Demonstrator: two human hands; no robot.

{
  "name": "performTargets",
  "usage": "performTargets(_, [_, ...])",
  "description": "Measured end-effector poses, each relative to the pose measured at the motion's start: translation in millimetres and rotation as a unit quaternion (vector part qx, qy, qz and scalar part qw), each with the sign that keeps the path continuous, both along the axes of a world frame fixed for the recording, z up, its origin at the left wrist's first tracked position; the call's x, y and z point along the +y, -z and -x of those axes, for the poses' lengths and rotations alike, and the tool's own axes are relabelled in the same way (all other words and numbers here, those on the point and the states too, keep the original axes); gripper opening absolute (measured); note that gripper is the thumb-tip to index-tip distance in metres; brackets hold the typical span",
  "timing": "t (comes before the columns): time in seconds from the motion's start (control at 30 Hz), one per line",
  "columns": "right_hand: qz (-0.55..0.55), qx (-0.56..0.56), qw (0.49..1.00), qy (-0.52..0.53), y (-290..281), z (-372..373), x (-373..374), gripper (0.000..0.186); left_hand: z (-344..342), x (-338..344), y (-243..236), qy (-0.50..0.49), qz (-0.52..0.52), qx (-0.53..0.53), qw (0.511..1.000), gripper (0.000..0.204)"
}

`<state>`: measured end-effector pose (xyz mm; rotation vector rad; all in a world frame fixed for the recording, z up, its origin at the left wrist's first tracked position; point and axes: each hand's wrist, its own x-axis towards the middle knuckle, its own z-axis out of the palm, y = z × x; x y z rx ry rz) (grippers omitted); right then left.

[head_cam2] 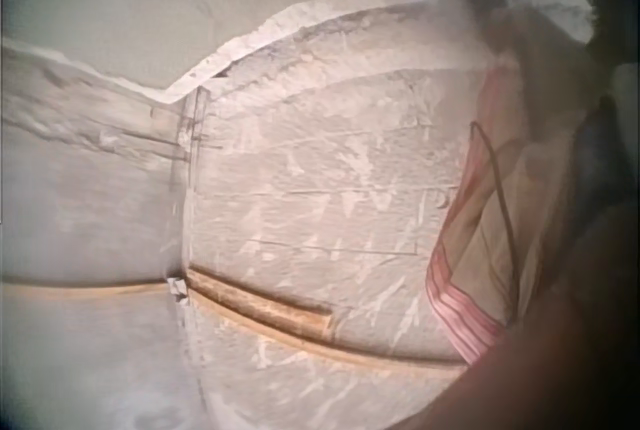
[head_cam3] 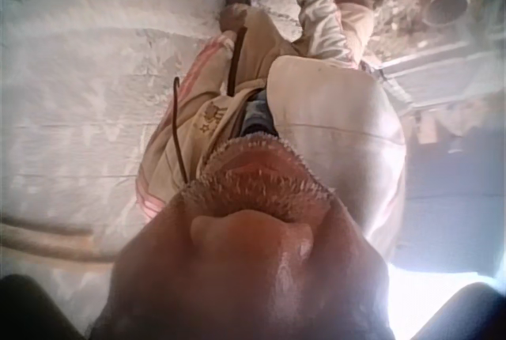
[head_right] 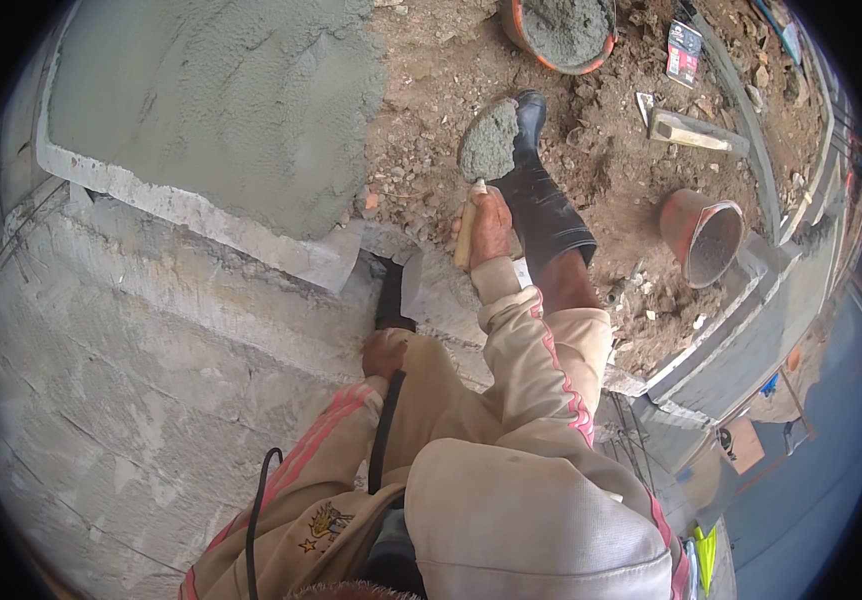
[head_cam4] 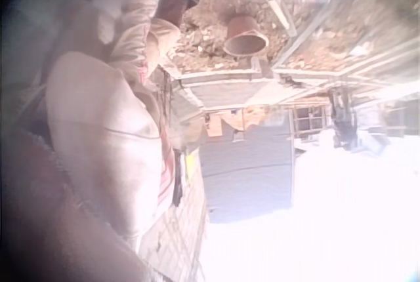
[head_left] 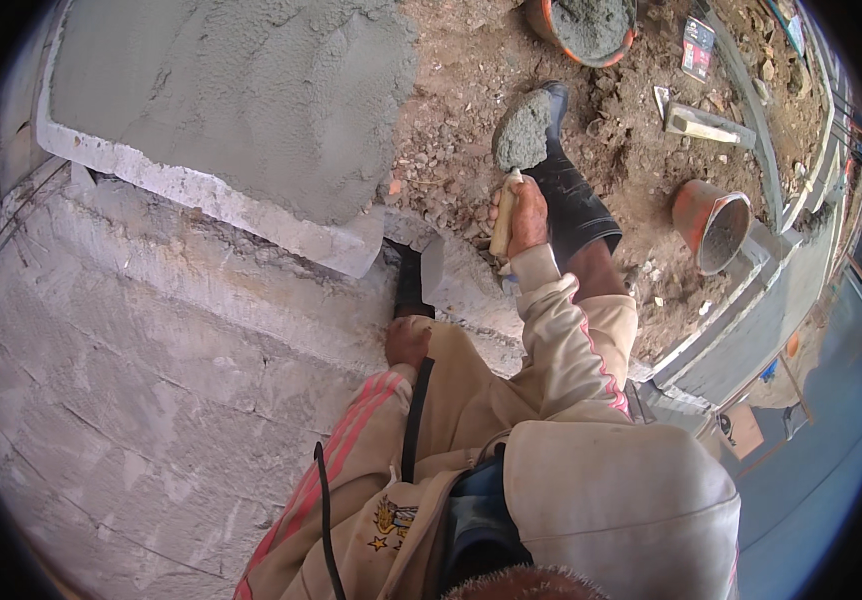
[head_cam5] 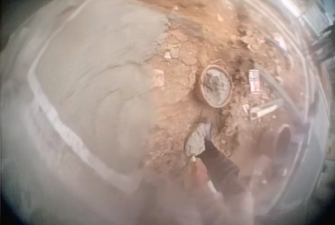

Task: The person scoops wet cement from a red bucket using a trowel and applies it to a concrete floor surface. They spread and smooth the cement along the edge of a raised concrete border, repeatedly refilling the trowel and working the material into the gaps.

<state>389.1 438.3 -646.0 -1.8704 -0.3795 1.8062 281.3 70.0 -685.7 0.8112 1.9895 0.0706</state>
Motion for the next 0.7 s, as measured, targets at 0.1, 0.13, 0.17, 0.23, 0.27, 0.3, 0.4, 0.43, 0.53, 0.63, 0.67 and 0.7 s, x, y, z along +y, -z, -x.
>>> performTargets(0.1, [-0.069, -0.054, 0.995, 0.039, 32, 59, -51, 0.021, 3, -9, -7, 0.043, 0.01, 0.02, 0.999, 0.052])
performTargets(0.13, [-0.098, -0.085, 0.99, 0.051, 42, 86, -68, 0.02, 3, -16, -4, 0.034, 0.01, 0.034, 0.999, 0.054])
performTargets(0.17, [-0.196, -0.199, 0.96, 0.016, 79, 100, -79, 0.022, -1, -15, -1, 0.038, -0.001, 0.036, 0.999, 0.055])
performTargets(0.23, [-0.213, -0.27, 0.937, -0.05, 130, 130, -55, 0.033, -7, -8, 10, 0.052, -0.03, 0.027, 0.998, 0.057])
performTargets(0.27, [-0.13, -0.214, 0.964, -0.092, 131, 150, -47, 0.043, -5, -13, 13, 0.053, -0.033, 0.027, 0.998, 0.058])
performTargets(0.3, [-0.132, -0.21, 0.965, -0.08, 120, 169, -46, 0.043, -2, -20, 14, 0.051, -0.033, 0.031, 0.998, 0.059])
performTargets(0.4, [-0.112, -0.165, 0.978, -0.065, 75, 196, -55, 0.045, 3, -19, -1, -0.008, 0.014, 0.015, 1.0, 0.057])
performTargets(0.43, [-0.124, -0.173, 0.975, -0.06, 61, 192, -69, 0.046, 3, -20, -5, -0.008, 0.013, 0.018, 1.0, 0.056])
performTargets(0.53, [-0.145, -0.204, 0.967, -0.039, 66, 169, -85, 0.047, 2, -12, -2, 0.009, -0.018, 0.028, 0.999, 0.052])
performTargets(0.63, [-0.116, -0.244, 0.962, -0.032, 128, 132, -93, 0.046, -2, -12, 4, 0.036, -0.042, 0.025, 0.998, 0.051])
performTargets(0.67, [-0.129, -0.253, 0.958, -0.043, 144, 127, -86, 0.043, -5, -9, 5, 0.036, -0.034, 0.012, 0.999, 0.051])
performTargets(0.7, [-0.14, -0.262, 0.953, -0.057, 154, 121, -85, 0.041, -8, -8, 7, 0.034, -0.024, 0.0, 0.999, 0.052])
